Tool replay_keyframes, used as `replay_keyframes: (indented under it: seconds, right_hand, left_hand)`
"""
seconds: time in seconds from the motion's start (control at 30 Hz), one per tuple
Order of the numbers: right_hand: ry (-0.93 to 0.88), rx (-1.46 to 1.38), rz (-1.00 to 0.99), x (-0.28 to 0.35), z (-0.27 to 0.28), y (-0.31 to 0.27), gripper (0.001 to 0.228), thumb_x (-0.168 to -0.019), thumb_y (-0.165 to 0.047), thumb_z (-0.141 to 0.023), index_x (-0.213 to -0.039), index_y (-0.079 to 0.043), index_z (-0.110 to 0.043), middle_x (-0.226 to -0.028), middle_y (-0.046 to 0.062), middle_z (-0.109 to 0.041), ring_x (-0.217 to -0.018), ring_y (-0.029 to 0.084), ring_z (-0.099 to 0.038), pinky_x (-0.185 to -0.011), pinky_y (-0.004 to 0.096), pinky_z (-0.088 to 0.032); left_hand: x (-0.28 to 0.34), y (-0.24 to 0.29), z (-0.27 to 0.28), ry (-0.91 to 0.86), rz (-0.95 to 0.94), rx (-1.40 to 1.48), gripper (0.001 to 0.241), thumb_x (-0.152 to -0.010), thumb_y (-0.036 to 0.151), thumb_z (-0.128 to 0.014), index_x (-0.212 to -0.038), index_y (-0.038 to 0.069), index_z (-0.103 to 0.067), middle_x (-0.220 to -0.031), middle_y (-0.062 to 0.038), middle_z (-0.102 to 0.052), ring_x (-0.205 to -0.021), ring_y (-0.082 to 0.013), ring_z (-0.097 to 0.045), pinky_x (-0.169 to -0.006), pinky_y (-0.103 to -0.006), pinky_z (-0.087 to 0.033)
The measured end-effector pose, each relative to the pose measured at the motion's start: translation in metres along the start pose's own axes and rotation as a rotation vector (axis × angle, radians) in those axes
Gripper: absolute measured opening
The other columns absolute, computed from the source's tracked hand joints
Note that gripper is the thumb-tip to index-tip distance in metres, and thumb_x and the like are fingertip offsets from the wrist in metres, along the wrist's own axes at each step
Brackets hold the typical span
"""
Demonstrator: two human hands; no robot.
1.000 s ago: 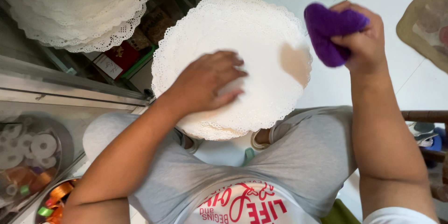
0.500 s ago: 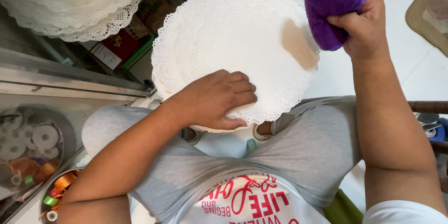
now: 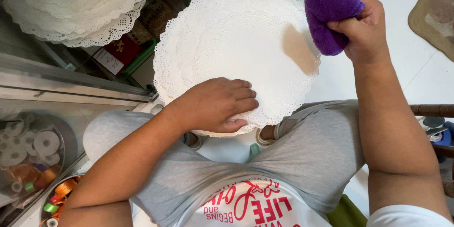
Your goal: The person wipes a stack of white decorative plates with a purple cloth while sitting cross-legged. They repeatedly take a plate from a glass cabinet, wipe its surface, and return it to the stack on their lap.
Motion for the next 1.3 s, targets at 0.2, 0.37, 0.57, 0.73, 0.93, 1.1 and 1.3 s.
replay_keyframes:
  seconds: [0.2, 0.37, 0.57, 0.73, 0.93, 1.1, 1.3]
  right_hand:
    - [0.001, 0.002, -0.006, 0.000, -0.002, -0.005, 0.035, -0.073, -0.009, -0.068, -0.107, -0.005, -0.063, -0.100, 0.001, -0.059, -0.094, 0.014, -0.060, -0.087, 0.026, -0.050]
    - [0.008, 0.023, 0.003, 0.002, 0.000, -0.005, 0.035, -0.072, -0.007, -0.067, -0.107, -0.005, -0.063, -0.101, 0.001, -0.060, -0.095, 0.015, -0.059, -0.087, 0.027, -0.049]
    - [0.134, 0.069, -0.001, 0.001, 0.007, 0.000, 0.049, -0.069, -0.014, -0.067, -0.118, -0.004, -0.064, -0.101, 0.000, -0.061, -0.095, 0.013, -0.057, -0.088, 0.025, -0.048]
    - [0.188, 0.015, -0.035, 0.002, 0.013, 0.008, 0.051, -0.073, -0.011, -0.069, -0.124, -0.006, -0.064, -0.106, -0.001, -0.062, -0.097, 0.012, -0.059, -0.092, 0.024, -0.051]
    - [0.173, -0.118, -0.093, 0.003, 0.015, 0.026, 0.044, -0.078, -0.008, -0.066, -0.122, -0.008, -0.063, -0.104, 0.006, -0.065, -0.087, 0.019, -0.065, -0.075, 0.033, -0.059]
    - [0.139, -0.053, -0.095, 0.001, 0.010, 0.024, 0.044, -0.079, -0.011, -0.065, -0.123, -0.008, -0.063, -0.104, 0.003, -0.064, -0.091, 0.015, -0.064, -0.083, 0.026, -0.055]
    - [0.156, -0.001, -0.081, 0.002, 0.008, 0.026, 0.050, -0.076, -0.010, -0.066, -0.126, -0.006, -0.064, -0.111, 0.005, -0.067, -0.097, 0.016, -0.066, -0.089, 0.028, -0.057]
  left_hand:
    - [0.007, -0.007, -0.011, -0.072, 0.037, -0.079, 0.047, -0.086, 0.016, -0.063, -0.132, 0.007, -0.057, -0.113, -0.012, -0.068, -0.122, -0.0388, -0.062, -0.083, -0.0489, -0.052]
    - [0.011, -0.006, 0.015, 0.131, 0.045, -0.113, 0.027, -0.103, 0.018, -0.059, -0.126, 0.006, -0.063, -0.116, -0.009, -0.071, -0.117, -0.0351, -0.067, -0.095, -0.0444, -0.054]
    - [0.071, -0.076, 0.112, 0.780, 0.679, 0.094, 0.022, -0.105, 0.021, -0.063, -0.124, 0.012, -0.071, -0.117, 0.000, -0.072, -0.107, -0.0130, -0.067, -0.092, -0.0281, -0.053]
    - [0.163, -0.175, 0.153, 1.129, 1.039, 0.405, 0.030, -0.104, 0.017, -0.049, -0.128, 0.018, -0.067, -0.119, 0.001, -0.074, -0.104, -0.0146, -0.068, -0.090, -0.0292, -0.053]
    - [0.231, -0.208, 0.166, 1.582, 1.350, 0.578, 0.014, -0.103, 0.022, -0.049, -0.105, 0.016, -0.062, -0.095, -0.002, -0.065, -0.083, -0.0178, -0.064, -0.058, -0.0364, -0.052]
    - [0.274, -0.256, 0.148, 1.595, 1.207, 0.250, 0.045, -0.101, 0.009, -0.043, -0.144, 0.010, -0.055, -0.144, -0.011, -0.064, -0.126, -0.0261, -0.064, -0.107, -0.0378, -0.052]
    - [0.286, -0.265, 0.140, 1.509, 1.250, -0.026, 0.038, -0.099, 0.010, -0.052, -0.138, 0.009, -0.057, -0.139, -0.017, -0.065, -0.123, -0.0309, -0.067, -0.096, -0.0385, -0.056]
Point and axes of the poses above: each hand's wrist, its own x-axis away from the middle knuckle, its own z-axis out of the back of the hand, y = z × x, the point moved 3 cm from there along -x, towards the middle knuckle
